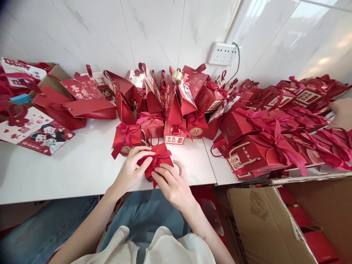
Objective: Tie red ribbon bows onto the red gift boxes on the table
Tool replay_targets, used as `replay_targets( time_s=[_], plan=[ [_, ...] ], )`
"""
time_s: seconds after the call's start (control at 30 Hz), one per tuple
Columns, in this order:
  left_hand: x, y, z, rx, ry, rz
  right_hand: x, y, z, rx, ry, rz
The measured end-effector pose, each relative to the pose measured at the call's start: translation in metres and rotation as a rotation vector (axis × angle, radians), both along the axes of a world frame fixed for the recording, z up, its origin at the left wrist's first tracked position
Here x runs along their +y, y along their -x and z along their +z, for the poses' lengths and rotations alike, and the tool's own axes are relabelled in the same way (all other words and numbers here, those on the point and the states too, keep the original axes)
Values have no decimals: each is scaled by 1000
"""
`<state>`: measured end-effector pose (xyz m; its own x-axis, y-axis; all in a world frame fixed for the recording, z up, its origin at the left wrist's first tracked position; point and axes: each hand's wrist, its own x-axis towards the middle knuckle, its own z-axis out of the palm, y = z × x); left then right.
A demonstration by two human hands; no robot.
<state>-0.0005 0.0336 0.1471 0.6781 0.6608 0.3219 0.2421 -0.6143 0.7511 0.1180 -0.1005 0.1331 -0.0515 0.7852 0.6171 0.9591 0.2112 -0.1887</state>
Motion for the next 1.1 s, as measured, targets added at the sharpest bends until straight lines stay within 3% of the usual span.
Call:
replay_targets(
  time_s=[0.2,0.3,0.37,0.43,0.5,0.57,0.7,0.93,1.1],
  plan=[
    [-2,1,-5,49,9,-15,2,14,0,40,-120,-15],
    [0,1,-5,43,17,-40,-2,15,2,84,-103,68],
    [2,2,-4,47,39,-72,-3,8,3,219,-130,141],
    [5,3,-2,70,84,-114,-3,-5,3,446,-155,40],
    [8,4,2,105,131,-162,2,-19,1,669,-76,-178],
    [10,4,5,129,162,-198,9,-29,0,836,107,-284],
    [8,1,10,128,181,-181,22,-36,-2,1121,313,-193],
    [3,-3,5,111,111,-147,31,-37,-6,1506,293,-102],
    [4,-1,2,114,101,-150,37,-36,-17,1635,300,-78]
  ],
)
